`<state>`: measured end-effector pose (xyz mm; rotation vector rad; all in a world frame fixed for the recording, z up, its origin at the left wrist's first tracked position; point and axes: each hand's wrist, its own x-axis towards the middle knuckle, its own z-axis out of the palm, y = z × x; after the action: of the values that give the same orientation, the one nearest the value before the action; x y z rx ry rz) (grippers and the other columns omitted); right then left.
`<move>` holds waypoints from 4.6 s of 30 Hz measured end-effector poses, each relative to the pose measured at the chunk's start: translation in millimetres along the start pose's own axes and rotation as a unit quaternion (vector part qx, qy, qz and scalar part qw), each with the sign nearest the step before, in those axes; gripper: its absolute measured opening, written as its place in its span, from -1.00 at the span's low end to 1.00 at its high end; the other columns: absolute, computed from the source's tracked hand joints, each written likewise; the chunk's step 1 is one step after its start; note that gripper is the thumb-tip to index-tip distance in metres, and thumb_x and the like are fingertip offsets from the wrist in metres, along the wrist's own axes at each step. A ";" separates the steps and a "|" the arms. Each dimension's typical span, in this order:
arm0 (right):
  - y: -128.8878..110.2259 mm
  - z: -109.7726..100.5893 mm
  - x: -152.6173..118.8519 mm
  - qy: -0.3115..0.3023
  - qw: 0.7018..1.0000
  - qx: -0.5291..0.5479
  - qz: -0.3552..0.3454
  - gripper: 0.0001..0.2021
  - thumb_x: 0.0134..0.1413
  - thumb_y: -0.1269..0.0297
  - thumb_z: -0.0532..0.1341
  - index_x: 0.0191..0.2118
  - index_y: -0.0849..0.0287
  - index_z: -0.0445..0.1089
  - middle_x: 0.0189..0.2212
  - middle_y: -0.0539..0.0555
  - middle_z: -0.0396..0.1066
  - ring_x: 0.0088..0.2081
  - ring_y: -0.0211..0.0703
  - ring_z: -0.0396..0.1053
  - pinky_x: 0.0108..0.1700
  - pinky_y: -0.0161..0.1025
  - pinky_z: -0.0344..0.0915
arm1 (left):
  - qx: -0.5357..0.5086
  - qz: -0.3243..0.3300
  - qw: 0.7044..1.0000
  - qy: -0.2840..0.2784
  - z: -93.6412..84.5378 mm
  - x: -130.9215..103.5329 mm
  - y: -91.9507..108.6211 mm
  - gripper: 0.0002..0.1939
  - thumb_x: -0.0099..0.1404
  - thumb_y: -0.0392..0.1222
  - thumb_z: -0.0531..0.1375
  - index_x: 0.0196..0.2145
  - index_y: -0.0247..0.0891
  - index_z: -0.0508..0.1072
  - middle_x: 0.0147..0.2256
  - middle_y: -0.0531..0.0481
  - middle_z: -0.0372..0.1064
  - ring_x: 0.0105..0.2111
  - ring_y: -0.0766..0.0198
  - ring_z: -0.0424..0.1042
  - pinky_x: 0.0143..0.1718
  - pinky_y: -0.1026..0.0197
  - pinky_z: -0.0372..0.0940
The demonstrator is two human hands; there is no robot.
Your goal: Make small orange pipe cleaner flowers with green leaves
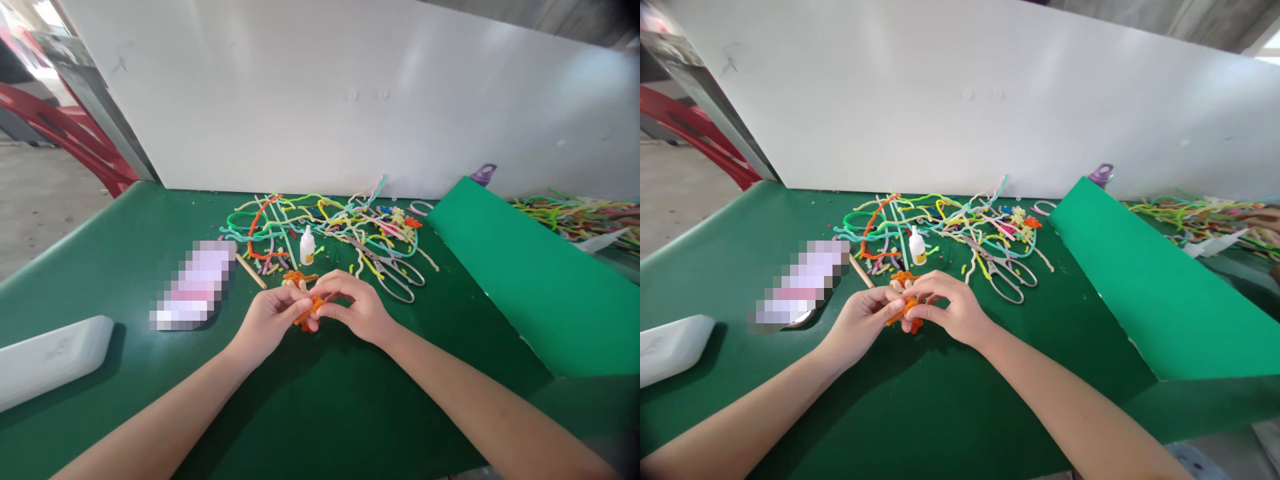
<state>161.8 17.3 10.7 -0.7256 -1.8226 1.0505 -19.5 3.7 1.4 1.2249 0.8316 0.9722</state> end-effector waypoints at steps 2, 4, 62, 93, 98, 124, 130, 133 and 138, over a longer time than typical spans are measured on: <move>-0.9 0.0 0.4 -0.010 1.000 -0.017 -0.019 -0.83 0.04 0.21 0.25 -0.22 0.10 0.41 -0.21 0.07 0.36 -0.19 -0.21 0.39 -0.21 -0.24 0.42 | -0.003 -0.005 1.000 -0.003 0.5 0.4 0.0 -0.81 0.26 -0.14 0.16 -0.43 -0.31 0.38 -0.55 0.01 0.46 -0.46 0.26 0.48 -0.33 0.19 0.37; -0.6 -0.2 0.1 -0.011 0.999 -0.035 -0.024 -0.83 0.04 0.21 0.25 -0.23 0.11 0.40 -0.22 0.06 0.36 -0.21 -0.22 0.39 -0.21 -0.23 0.43 | -0.006 -0.014 1.000 0.000 1.2 0.7 -0.1 -0.81 0.25 -0.12 0.16 -0.42 -0.30 0.35 -0.55 0.00 0.48 -0.46 0.24 0.50 -0.34 0.17 0.38; 1.5 8.0 -3.8 0.027 0.982 -0.161 -0.095 -0.89 -0.08 0.44 0.24 -0.36 0.16 0.32 -0.40 0.01 0.41 -0.32 -0.24 0.40 -0.22 -0.27 0.34 | 0.138 -0.019 0.988 0.071 13.7 -3.9 -2.4 -0.78 0.33 -0.07 0.00 -0.42 -0.20 0.15 -0.69 0.19 0.30 -0.75 0.39 0.31 -0.67 0.36 0.20; 9.5 -11.9 5.4 -0.036 0.955 0.198 0.216 -0.81 -0.13 0.31 0.35 -0.32 0.22 0.44 -0.44 0.00 0.45 -0.40 -0.28 0.43 -0.25 -0.28 0.39 | 0.377 0.070 0.923 0.035 4.1 -4.0 1.3 -0.88 0.26 -0.21 0.07 -0.28 -0.20 0.39 -0.44 0.06 0.41 -0.46 0.31 0.38 -0.37 0.28 0.25; 8.6 -10.9 4.3 -0.082 0.956 0.192 0.205 -0.87 -0.10 0.41 0.27 -0.33 0.23 0.40 -0.41 0.00 0.41 -0.36 -0.29 0.40 -0.23 -0.28 0.36 | 0.465 0.086 0.881 -0.008 9.6 -6.4 6.1 -0.88 0.29 -0.26 -0.02 -0.41 -0.20 0.24 -0.49 0.06 0.30 -0.54 0.30 0.27 -0.46 0.28 0.15; 16.5 -3.7 3.0 -0.069 0.947 0.283 0.134 -0.86 -0.23 0.53 0.25 -0.55 0.22 0.27 -0.44 -0.04 0.30 -0.41 -0.34 0.26 -0.40 -0.36 0.19 | 0.158 -0.024 0.987 -0.026 19.9 -5.3 10.9 -0.71 0.26 -0.25 -0.03 -0.62 -0.24 0.16 -0.69 0.15 0.09 -0.64 0.40 0.06 -0.57 0.28 -0.02; 14.5 -2.9 2.8 -0.070 0.930 0.335 0.134 -0.84 -0.27 0.56 0.27 -0.58 0.22 0.28 -0.49 -0.07 0.31 -0.46 -0.37 0.27 -0.45 -0.40 0.19 | 0.070 -0.020 0.994 -0.081 15.4 -6.4 6.3 -0.72 0.29 -0.23 -0.03 -0.58 -0.25 0.18 -0.68 0.15 0.10 -0.66 0.43 0.05 -0.56 0.27 -0.01; 12.3 -3.7 2.6 -0.085 0.919 0.351 0.159 -0.87 -0.24 0.56 0.28 -0.53 0.22 0.35 -0.47 -0.06 0.33 -0.43 -0.37 0.31 -0.40 -0.39 0.24 | 0.036 -0.029 0.993 -0.104 12.4 -7.4 4.9 -0.73 0.29 -0.22 -0.01 -0.56 -0.27 0.22 -0.65 0.11 0.16 -0.67 0.43 0.11 -0.57 0.27 0.03; 14.6 -9.9 3.2 -0.096 0.923 0.315 0.199 -0.82 -0.13 0.43 0.28 -0.30 0.18 0.46 -0.34 0.01 0.42 -0.32 -0.27 0.41 -0.26 -0.27 0.36 | -0.059 -0.051 0.992 -0.102 10.5 -6.1 2.3 -0.75 0.28 -0.17 0.02 -0.50 -0.30 0.32 -0.58 0.01 0.28 -0.63 0.37 0.20 -0.60 0.27 0.09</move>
<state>170.1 30.4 1.6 -0.6115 -1.3728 1.9170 -12.5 -5.7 5.4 1.1468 0.6605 0.7883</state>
